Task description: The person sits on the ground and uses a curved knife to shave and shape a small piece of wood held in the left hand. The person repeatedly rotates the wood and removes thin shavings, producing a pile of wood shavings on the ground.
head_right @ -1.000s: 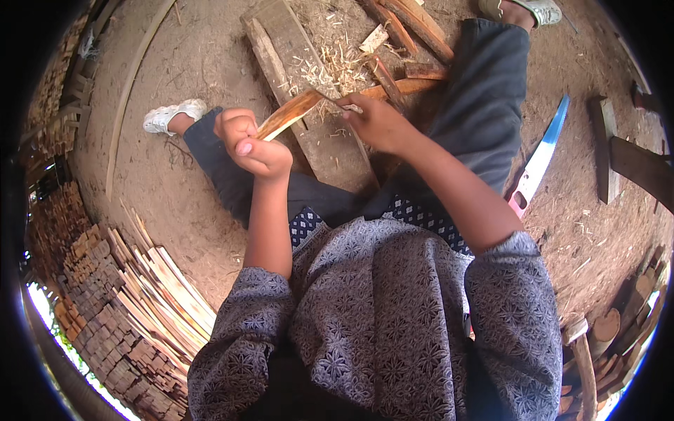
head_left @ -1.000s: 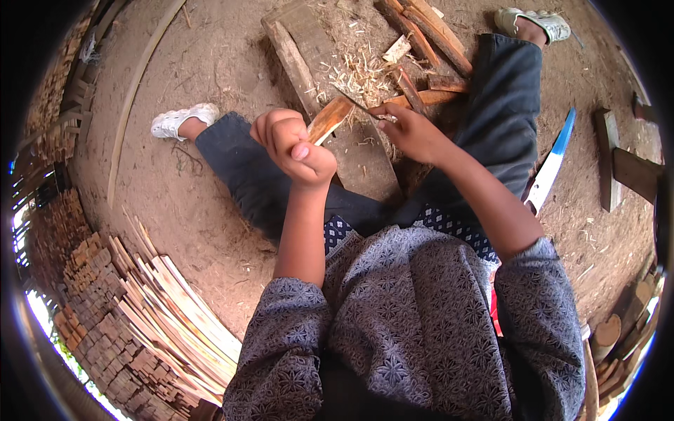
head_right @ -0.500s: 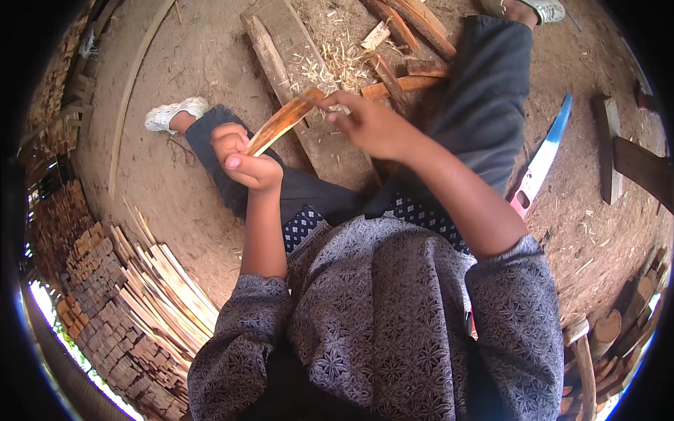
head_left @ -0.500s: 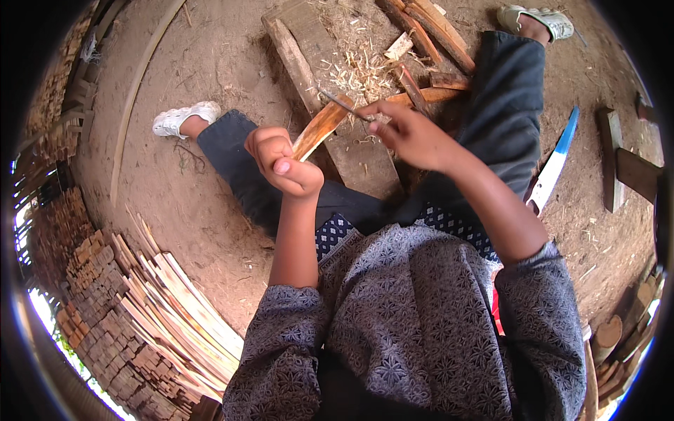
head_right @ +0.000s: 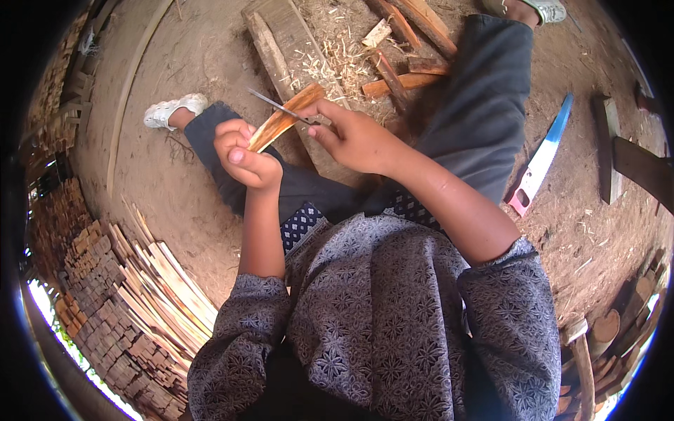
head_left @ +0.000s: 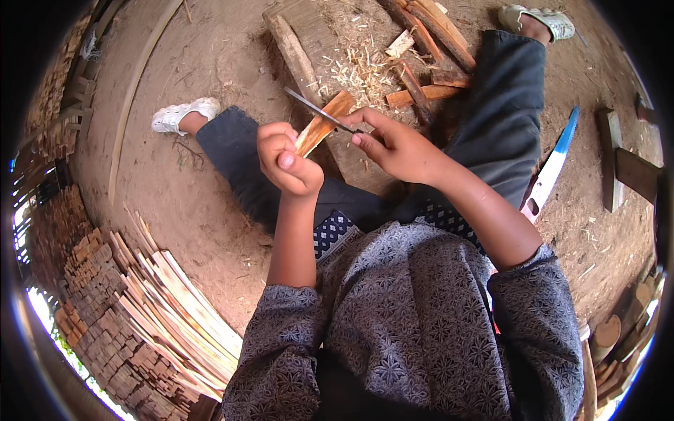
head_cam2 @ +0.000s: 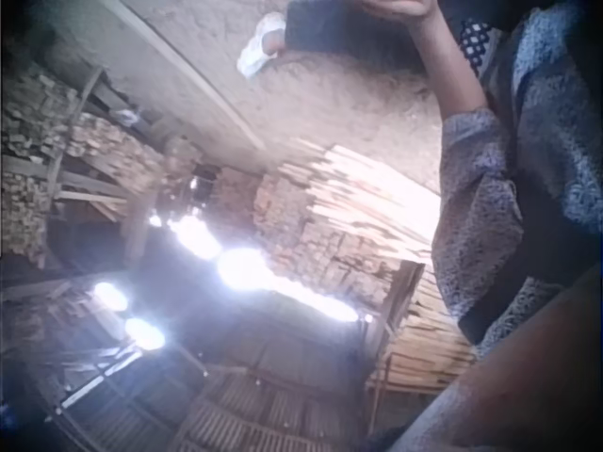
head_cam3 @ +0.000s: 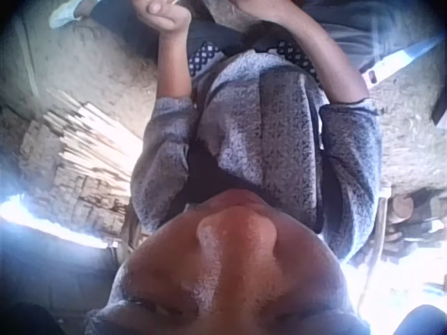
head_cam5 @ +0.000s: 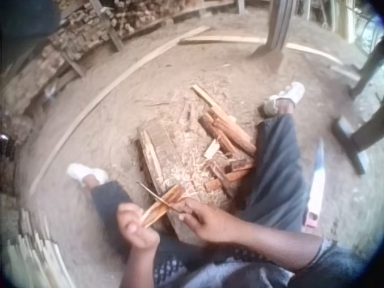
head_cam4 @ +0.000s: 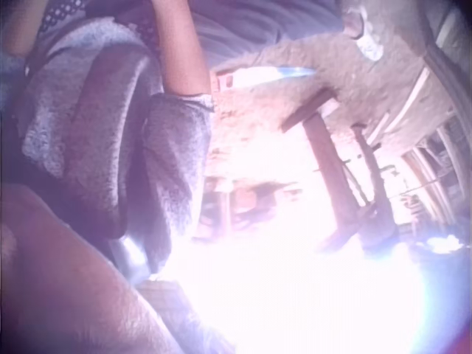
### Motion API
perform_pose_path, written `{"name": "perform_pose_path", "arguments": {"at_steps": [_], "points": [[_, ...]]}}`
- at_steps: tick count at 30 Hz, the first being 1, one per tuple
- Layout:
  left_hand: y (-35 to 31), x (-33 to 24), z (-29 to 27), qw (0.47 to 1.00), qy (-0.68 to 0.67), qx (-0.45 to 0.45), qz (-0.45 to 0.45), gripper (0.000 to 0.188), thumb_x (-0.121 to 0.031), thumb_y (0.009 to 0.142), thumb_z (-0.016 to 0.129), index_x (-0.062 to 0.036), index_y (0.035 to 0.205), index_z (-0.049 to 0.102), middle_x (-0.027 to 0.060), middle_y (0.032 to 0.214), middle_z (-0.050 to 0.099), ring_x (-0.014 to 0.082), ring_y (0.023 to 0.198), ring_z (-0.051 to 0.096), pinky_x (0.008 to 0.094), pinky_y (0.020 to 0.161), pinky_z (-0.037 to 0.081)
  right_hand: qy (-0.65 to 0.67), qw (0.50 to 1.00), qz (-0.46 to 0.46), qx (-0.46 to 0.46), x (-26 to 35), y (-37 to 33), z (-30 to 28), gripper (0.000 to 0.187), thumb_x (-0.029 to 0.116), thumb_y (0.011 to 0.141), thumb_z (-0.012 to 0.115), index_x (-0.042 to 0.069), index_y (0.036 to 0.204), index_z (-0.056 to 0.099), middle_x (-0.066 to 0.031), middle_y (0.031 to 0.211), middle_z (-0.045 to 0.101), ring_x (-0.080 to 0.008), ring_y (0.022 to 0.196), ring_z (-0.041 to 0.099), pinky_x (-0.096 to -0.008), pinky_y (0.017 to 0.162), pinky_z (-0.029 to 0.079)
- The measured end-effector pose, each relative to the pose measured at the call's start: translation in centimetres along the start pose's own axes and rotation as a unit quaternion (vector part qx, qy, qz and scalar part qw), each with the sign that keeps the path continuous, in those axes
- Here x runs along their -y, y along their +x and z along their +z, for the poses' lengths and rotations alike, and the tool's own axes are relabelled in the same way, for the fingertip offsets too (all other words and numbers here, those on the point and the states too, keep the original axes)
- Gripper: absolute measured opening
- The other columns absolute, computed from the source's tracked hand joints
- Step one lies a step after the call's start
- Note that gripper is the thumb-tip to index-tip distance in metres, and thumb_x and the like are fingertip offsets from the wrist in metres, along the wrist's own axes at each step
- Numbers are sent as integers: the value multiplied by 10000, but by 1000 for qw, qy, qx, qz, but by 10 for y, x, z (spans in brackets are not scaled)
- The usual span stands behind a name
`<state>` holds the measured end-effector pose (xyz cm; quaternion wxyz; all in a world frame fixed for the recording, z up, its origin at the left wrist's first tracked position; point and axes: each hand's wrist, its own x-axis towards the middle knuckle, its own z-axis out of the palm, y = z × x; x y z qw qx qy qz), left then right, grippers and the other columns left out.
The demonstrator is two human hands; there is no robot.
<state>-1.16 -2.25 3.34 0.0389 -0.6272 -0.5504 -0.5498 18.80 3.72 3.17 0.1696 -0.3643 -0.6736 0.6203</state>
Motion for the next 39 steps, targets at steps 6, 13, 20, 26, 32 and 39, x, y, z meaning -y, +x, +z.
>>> {"name": "perform_pose_path", "arguments": {"at_steps": [6,13,20,26,32,39], "points": [[1,8,-6,999,-34,16,-7,411,-366,1151,268,-67,891,377,111,862,501,169,680,469,292,644,442,-92,994,53,-40,-68,23,-13,338,290,1083,580,71,1341,574,-142,978,691,-155,870,654,-324,810,517],[-1,9,-6,1000,-24,3,-3,412,-366,1150,267,-69,881,366,104,841,484,168,676,459,296,633,429,-24,996,59,-58,-37,12,24,325,271,1074,607,54,1313,569,-95,820,587,-153,726,549,-348,710,490],[0,8,-8,999,-33,10,-12,412,-359,1148,273,-68,870,363,108,835,487,179,682,456,307,636,428,-84,993,80,-21,-30,27,-7,322,268,1080,587,63,1328,569,-112,844,617,-137,758,575,-330,731,496],[1,5,-7,999,-28,12,-15,417,-354,1144,285,-66,853,367,122,841,494,186,690,456,314,645,433,-110,981,152,-42,-54,32,0,350,278,1081,579,67,1357,543,-128,903,683,-150,839,627,-349,803,517],[3,13,-3,998,-53,-7,-23,382,-297,1118,345,-47,833,395,145,798,511,252,669,497,369,637,437,-94,990,109,-1,-48,43,-29,377,287,1077,593,80,1392,581,-83,781,642,-145,722,617,-356,719,513],[3,7,-1,999,-37,-13,-14,392,-299,1118,339,-52,816,384,142,797,517,253,669,499,373,638,435,-97,992,49,-66,-44,17,11,292,273,1080,583,90,1307,589,-175,937,710,-280,875,696,-401,832,537]]}}
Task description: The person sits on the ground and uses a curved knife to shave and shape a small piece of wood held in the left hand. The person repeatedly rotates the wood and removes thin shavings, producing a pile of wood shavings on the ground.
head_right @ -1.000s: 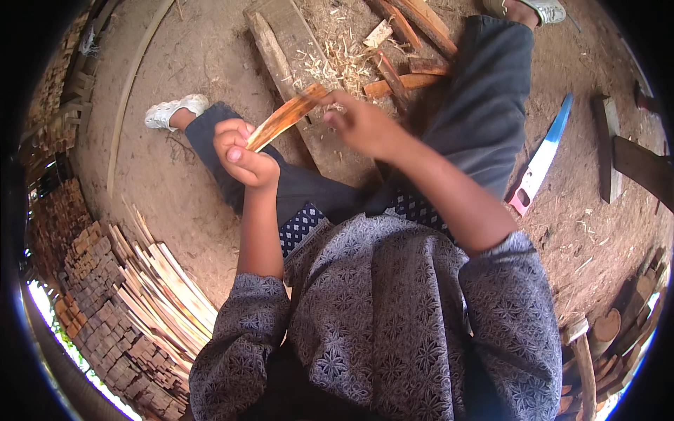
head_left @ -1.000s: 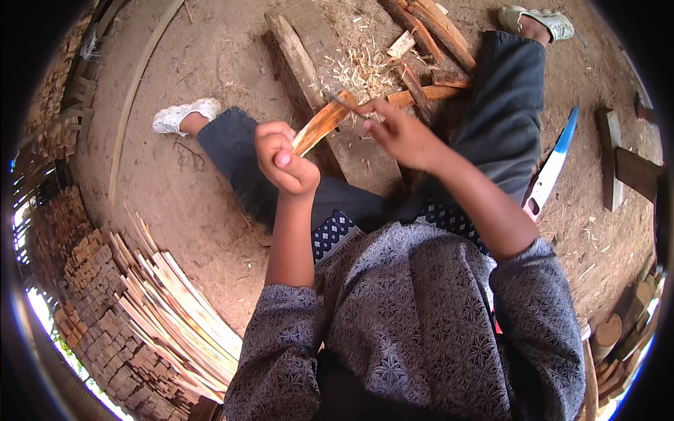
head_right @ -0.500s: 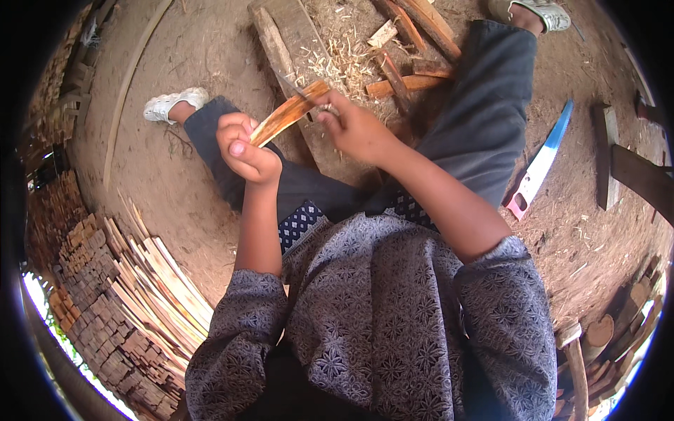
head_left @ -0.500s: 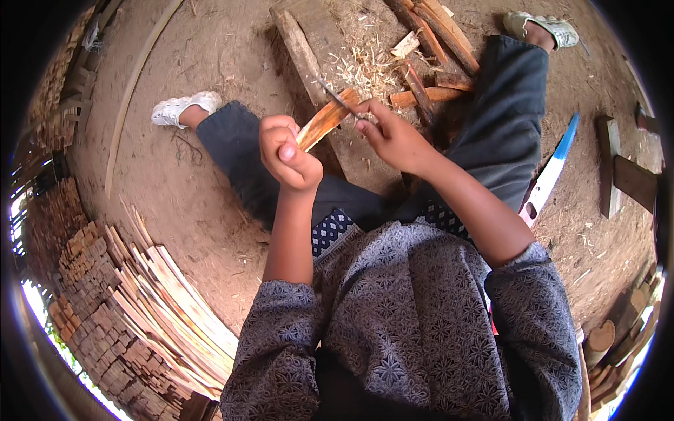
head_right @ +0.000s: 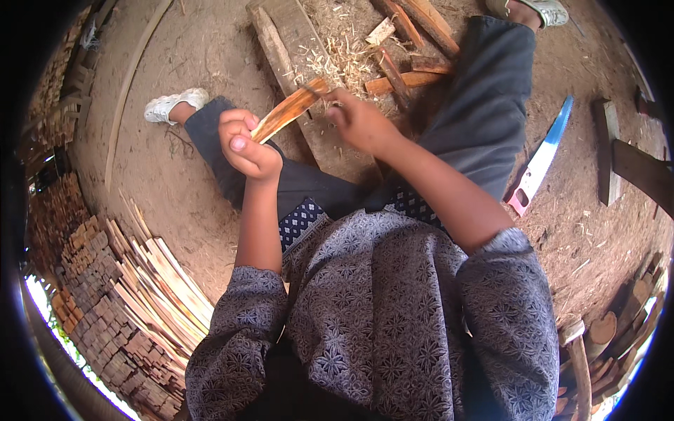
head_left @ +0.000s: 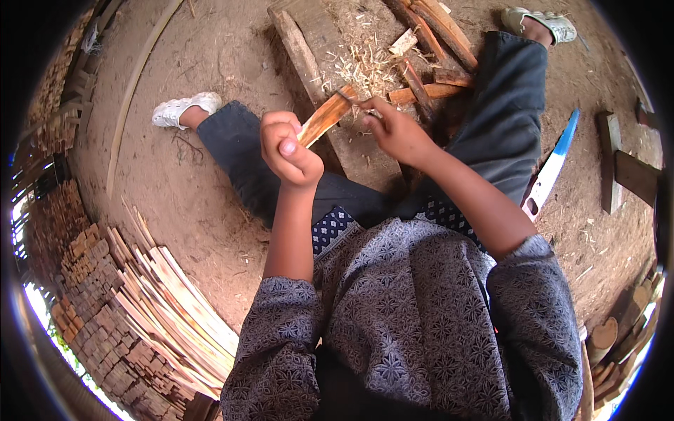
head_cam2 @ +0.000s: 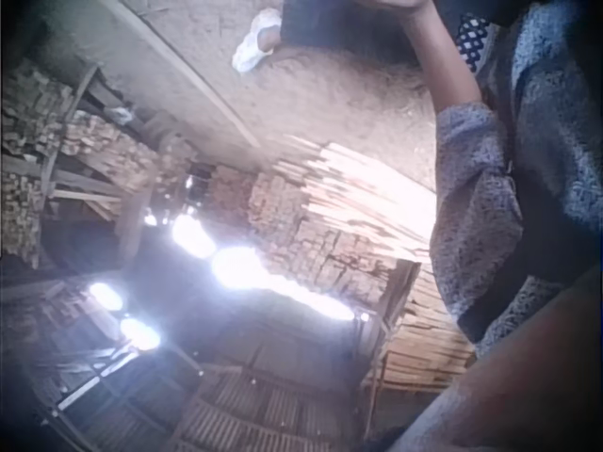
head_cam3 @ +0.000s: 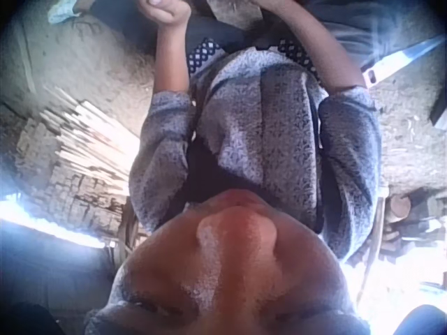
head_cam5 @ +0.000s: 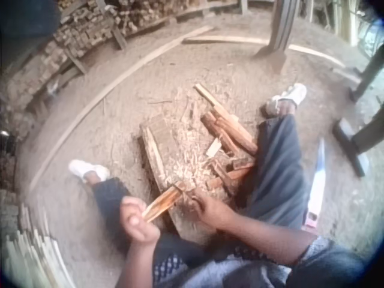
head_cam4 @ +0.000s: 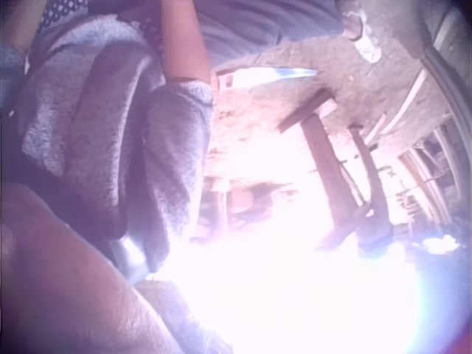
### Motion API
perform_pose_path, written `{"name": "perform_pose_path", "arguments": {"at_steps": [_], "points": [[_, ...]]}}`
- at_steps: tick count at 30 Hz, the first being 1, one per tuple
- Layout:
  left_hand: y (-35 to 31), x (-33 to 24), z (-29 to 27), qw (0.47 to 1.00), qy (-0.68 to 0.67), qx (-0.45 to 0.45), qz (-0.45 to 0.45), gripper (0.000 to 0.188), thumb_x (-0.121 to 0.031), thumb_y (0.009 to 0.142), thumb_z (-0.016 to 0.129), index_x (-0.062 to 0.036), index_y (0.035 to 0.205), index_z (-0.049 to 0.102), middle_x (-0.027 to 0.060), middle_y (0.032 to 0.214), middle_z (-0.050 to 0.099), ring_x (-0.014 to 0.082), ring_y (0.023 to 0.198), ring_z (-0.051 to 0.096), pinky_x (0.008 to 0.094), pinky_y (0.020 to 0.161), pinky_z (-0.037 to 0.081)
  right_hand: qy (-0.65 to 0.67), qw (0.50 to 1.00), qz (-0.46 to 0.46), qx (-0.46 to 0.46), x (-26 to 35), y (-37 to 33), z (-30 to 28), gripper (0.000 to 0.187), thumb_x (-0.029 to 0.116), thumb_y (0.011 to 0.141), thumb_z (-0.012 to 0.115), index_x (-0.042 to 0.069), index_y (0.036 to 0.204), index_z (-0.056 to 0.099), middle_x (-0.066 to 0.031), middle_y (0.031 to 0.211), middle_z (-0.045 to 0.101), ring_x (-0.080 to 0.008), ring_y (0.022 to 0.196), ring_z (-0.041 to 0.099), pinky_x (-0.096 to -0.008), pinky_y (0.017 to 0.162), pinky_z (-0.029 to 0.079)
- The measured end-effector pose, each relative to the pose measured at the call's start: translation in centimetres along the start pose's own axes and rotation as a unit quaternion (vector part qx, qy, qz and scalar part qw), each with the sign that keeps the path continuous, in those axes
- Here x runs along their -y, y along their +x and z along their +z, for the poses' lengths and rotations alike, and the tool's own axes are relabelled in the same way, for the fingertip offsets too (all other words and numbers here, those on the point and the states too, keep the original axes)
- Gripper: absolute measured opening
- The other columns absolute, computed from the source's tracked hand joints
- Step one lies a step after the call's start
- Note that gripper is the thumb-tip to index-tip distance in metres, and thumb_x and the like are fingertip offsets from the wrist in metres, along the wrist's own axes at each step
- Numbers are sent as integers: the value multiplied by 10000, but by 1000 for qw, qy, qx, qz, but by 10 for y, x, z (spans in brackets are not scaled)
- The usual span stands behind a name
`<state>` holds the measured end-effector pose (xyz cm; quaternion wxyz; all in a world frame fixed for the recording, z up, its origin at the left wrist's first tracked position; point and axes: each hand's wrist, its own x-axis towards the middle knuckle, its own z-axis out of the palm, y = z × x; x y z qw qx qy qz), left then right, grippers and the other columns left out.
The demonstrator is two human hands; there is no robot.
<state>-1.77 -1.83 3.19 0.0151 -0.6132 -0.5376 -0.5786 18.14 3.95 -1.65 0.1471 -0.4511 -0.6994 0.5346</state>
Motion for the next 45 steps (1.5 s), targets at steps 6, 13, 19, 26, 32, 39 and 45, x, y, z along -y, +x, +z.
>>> {"name": "perform_pose_path", "arguments": {"at_steps": [6,13,19,26,32,39,45], "points": [[-2,0,-5,1000,10,19,14,433,-333,1125,319,-58,795,373,133,758,510,254,634,496,375,605,429,-89,992,50,72,-35,27,-31,347,269,1086,542,103,1388,574,-132,840,679,-229,740,700,-390,738,557],[0,3,-1,998,23,-14,50,475,-395,1129,325,-64,792,373,136,736,511,252,592,500,359,547,421,103,989,-50,89,75,-46,-33,414,107,1029,577,129,1442,550,-148,834,730,-343,765,735,-424,738,574],[10,-1,11,998,0,13,69,471,-411,1126,329,-65,811,385,131,724,512,252,564,489,365,506,410,-11,993,-105,54,80,-44,-41,450,31,1025,558,116,1467,566,-145,866,696,-212,759,694,-336,738,540],[10,-2,9,996,28,31,73,504,-415,1137,250,-74,781,350,115,723,469,223,597,460,331,550,382,57,991,-89,77,96,-34,-55,345,147,1045,565,105,1383,622,-228,1037,727,-329,852,727,-436,795,549],[5,4,0,997,55,14,56,475,-405,1127,300,-82,792,391,114,779,485,259,699,475,377,669,417,31,992,-116,44,51,-16,-40,346,129,1042,574,92,1384,613,-222,1135,733,-355,1013,732,-423,905,558],[10,4,0,980,160,-9,119,506,-396,1137,212,-81,783,388,163,966,473,245,850,479,376,787,455,74,991,-96,61,69,-36,-24,372,92,1057,582,66,1428,583,-169,1234,709,-204,1085,703,-341,952,519],[7,2,-7,977,174,3,120,511,-403,1135,212,-89,770,383,175,1033,471,244,912,468,386,859,449,79,986,-129,68,69,-24,-32,357,102,1057,585,61,1412,591,-161,1309,690,-246,1131,704,-344,984,527]]}}
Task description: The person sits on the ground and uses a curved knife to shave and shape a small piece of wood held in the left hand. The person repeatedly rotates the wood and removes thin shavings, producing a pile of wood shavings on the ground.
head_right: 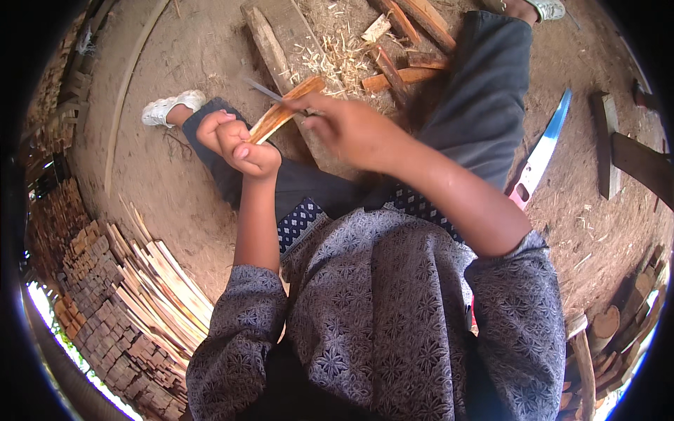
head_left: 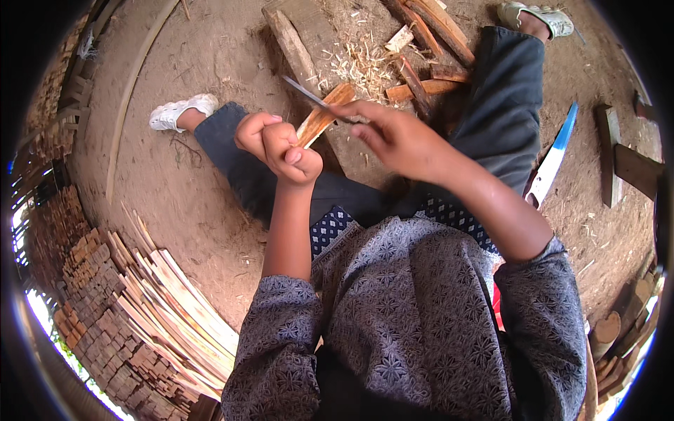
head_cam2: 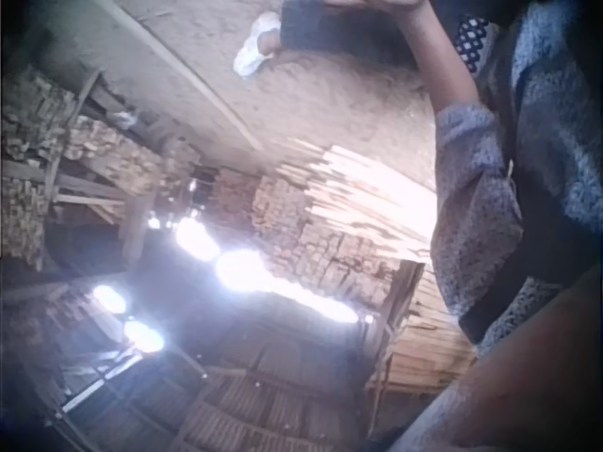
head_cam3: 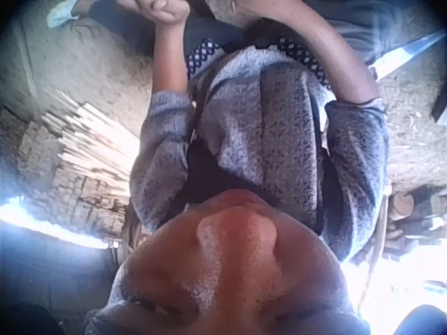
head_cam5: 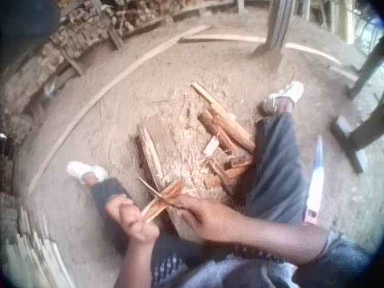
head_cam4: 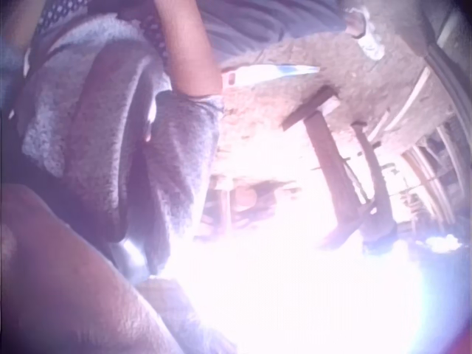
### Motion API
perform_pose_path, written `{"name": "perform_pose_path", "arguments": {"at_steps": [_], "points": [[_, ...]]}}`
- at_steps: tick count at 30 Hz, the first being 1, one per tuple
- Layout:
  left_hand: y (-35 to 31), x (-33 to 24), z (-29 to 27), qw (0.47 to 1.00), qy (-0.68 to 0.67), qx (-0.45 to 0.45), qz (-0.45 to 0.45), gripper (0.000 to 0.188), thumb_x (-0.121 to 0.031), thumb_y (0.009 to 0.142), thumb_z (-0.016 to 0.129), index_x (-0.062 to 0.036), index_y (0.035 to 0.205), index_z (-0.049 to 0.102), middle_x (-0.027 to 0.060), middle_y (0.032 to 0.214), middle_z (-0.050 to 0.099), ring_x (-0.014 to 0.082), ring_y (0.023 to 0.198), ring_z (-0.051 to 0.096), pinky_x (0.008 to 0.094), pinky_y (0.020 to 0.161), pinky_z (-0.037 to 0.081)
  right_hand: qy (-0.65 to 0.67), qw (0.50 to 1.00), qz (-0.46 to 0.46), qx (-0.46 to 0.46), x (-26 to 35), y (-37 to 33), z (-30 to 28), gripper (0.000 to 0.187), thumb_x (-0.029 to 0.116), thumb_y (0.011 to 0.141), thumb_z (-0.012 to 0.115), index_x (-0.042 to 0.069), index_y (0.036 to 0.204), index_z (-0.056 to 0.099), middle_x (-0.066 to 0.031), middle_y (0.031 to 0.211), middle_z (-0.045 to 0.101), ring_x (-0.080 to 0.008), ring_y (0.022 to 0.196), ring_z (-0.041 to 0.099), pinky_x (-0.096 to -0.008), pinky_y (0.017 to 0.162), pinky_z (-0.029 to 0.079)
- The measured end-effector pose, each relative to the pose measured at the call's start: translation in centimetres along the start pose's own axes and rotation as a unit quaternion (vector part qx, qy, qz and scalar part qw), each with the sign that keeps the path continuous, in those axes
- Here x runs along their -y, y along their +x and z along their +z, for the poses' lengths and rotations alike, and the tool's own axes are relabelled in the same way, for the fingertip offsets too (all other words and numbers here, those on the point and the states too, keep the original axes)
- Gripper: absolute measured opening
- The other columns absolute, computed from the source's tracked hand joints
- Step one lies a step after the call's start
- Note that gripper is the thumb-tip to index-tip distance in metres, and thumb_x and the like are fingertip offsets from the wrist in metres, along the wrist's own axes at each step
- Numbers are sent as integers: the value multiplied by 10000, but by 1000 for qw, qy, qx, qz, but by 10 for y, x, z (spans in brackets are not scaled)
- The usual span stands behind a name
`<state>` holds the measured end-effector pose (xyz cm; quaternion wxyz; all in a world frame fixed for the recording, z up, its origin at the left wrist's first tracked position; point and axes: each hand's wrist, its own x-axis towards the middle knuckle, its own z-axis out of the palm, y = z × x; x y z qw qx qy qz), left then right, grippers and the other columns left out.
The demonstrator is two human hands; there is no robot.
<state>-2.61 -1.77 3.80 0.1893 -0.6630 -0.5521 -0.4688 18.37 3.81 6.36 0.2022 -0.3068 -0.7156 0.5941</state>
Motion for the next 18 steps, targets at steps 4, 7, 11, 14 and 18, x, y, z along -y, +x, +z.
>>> {"name": "perform_pose_path", "arguments": {"at_steps": [4,7,11,14,18], "points": [[0,2,1,1000,4,-8,-23,511,-411,1133,214,-90,771,380,172,1045,469,241,945,460,382,894,426,7,992,126,31,-11,6,1,373,91,1055,580,71,1428,588,-153,1321,693,-267,1190,687,-365,1016,515],[0,8,-3,1000,3,10,4,513,-411,1135,213,-92,768,377,169,1047,471,242,957,456,381,906,414,-64,997,48,22,-32,13,-10,395,84,1053,579,96,1448,583,-150,1306,700,-246,1149,698,-354,996,513],[-2,7,-6,1000,23,6,-18,522,-417,1139,200,-94,768,374,162,1049,474,236,950,451,378,897,414,1,999,36,27,12,4,6,411,102,1058,579,111,1469,571,-162,1289,702,-258,1178,689,-360,1003,509],[2,9,-4,1000,16,6,-12,517,-411,1141,195,-93,775,374,155,1047,472,236,954,450,379,898,414,-44,993,109,-8,-43,13,1,402,137,1058,600,102,1458,579,-163,1309,694,-258,1206,677,-360,1016,507],[-1,11,-8,999,23,22,2,508,-404,1141,193,-97,777,370,146,1032,466,239,953,449,390,904,412,5,1000,21,-5,-21,12,3,370,122,1064,588,69,1430,593,-139,1332,695,-224,1228,666,-354,1027,505]]}}
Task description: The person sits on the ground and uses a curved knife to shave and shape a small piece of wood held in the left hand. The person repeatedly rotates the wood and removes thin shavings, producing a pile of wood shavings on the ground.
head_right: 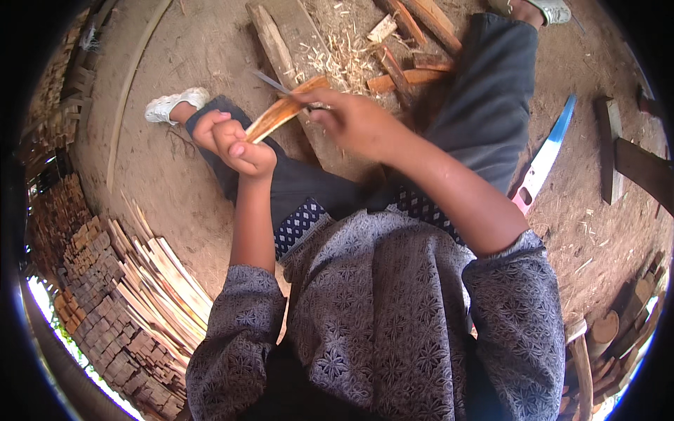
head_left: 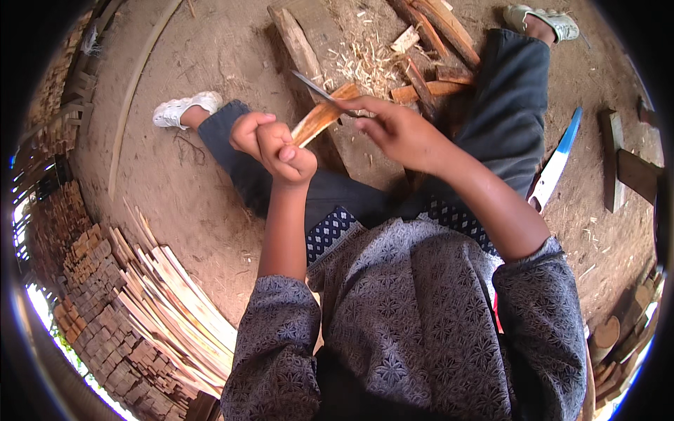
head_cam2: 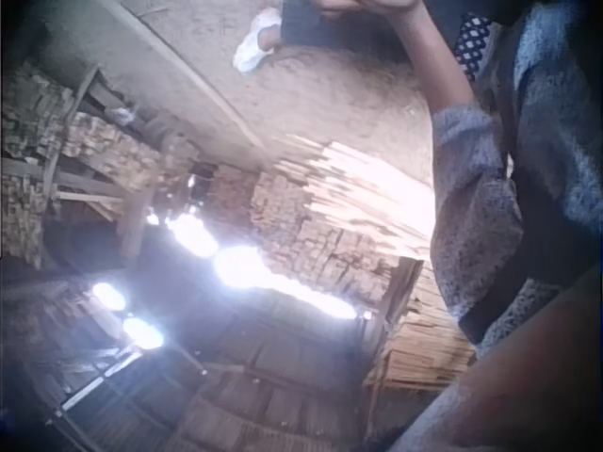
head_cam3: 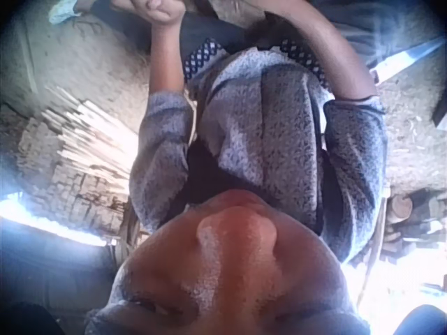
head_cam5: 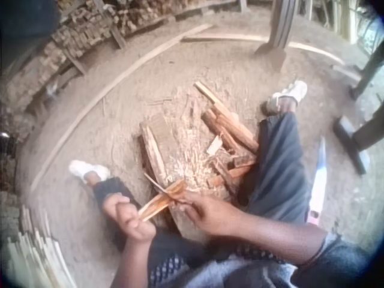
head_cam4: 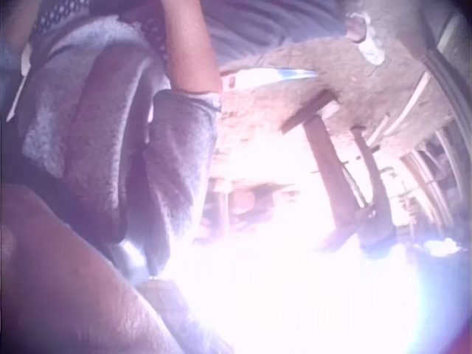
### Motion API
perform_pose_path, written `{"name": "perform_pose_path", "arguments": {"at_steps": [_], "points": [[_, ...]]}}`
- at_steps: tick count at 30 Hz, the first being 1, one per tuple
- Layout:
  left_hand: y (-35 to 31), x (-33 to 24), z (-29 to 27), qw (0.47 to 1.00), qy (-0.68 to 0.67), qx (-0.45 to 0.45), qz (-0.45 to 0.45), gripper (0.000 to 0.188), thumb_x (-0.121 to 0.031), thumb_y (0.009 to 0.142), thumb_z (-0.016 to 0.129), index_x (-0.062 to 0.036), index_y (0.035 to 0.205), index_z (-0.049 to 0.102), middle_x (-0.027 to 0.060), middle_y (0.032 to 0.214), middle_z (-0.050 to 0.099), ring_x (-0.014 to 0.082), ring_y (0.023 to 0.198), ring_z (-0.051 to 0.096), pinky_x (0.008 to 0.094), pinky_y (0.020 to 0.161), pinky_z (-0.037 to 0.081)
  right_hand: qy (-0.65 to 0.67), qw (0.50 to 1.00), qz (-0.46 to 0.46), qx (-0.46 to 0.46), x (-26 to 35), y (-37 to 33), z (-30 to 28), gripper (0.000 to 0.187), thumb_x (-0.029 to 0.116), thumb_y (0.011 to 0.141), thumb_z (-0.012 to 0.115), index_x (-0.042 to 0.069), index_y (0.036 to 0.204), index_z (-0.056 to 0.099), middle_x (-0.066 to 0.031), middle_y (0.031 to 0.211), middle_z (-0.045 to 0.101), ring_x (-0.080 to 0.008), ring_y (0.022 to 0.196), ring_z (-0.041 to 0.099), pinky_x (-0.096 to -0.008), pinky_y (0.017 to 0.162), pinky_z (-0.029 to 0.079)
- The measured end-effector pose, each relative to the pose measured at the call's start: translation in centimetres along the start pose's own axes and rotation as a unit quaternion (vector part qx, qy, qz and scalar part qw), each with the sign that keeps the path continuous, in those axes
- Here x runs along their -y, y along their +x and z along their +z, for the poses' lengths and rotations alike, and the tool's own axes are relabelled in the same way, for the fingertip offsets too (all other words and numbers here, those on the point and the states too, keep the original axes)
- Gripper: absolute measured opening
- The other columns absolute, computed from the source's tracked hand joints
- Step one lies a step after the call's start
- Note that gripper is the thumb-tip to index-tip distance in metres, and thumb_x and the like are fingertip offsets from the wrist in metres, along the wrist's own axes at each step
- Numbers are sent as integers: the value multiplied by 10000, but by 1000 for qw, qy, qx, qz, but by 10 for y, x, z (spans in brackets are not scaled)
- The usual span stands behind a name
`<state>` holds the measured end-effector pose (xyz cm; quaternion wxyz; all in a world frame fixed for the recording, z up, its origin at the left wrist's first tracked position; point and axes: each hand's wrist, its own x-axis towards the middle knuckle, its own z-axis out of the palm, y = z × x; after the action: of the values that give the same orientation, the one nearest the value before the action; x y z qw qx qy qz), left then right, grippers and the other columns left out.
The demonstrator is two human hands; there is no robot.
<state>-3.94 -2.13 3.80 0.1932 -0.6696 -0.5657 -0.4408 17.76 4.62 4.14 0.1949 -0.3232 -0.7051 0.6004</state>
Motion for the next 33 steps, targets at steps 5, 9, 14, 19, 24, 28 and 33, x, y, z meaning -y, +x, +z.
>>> {"name": "perform_pose_path", "arguments": {"at_steps": [5,9,14,19,24,28,33], "points": [[2,2,3,1000,-5,-15,-21,499,-396,1138,203,-96,776,372,159,1035,468,244,967,458,393,914,406,-17,996,87,-14,-7,3,9,357,173,1061,588,110,1412,597,-182,1205,722,-275,1073,714,-385,948,550],[12,-3,14,998,-56,-21,-9,449,-398,1132,242,-133,805,397,64,897,522,229,862,490,404,890,344,-53,997,55,-19,-45,10,-11,370,141,1070,580,78,1435,579,-156,1207,725,-211,1114,696,-367,976,534],[5,-4,20,998,-31,-53,-3,418,-389,1133,254,-153,816,390,16,815,545,221,775,487,407,853,305,29,996,-35,-74,10,-24,28,371,198,1062,575,138,1427,584,-209,1203,718,-337,1038,742,-396,898,564],[26,-16,30,997,-59,-45,-19,460,-431,1137,258,-137,806,382,38,755,536,217,733,507,385,825,358,-62,991,94,-67,-83,-19,-6,387,199,1053,599,129,1433,581,-203,1234,711,-325,1132,708,-411,992,527],[5,-13,32,981,-173,-42,-71,507,-447,1144,245,-83,810,356,99,736,530,197,645,492,318,626,440,108,984,142,-16,24,-37,3,360,139,1063,583,109,1422,585,-184,1209,713,-303,1063,723,-378,941,539],[11,-14,35,980,-194,-27,-48,510,-453,1141,269,-69,817,358,109,724,526,200,605,501,301,573,442,-5,996,80,-42,-7,-31,10,378,145,1068,584,73,1439,567,-167,1224,710,-234,1109,691,-358,964,520],[21,-22,43,973,-226,-26,-36,476,-437,1128,349,-67,832,393,115,706,518,241,558,519,340,509,442,-43,991,126,10,-49,-13,-24,370,168,1065,586,63,1420,583,-172,1234,712,-229,1175,681,-352,1010,507]]}}
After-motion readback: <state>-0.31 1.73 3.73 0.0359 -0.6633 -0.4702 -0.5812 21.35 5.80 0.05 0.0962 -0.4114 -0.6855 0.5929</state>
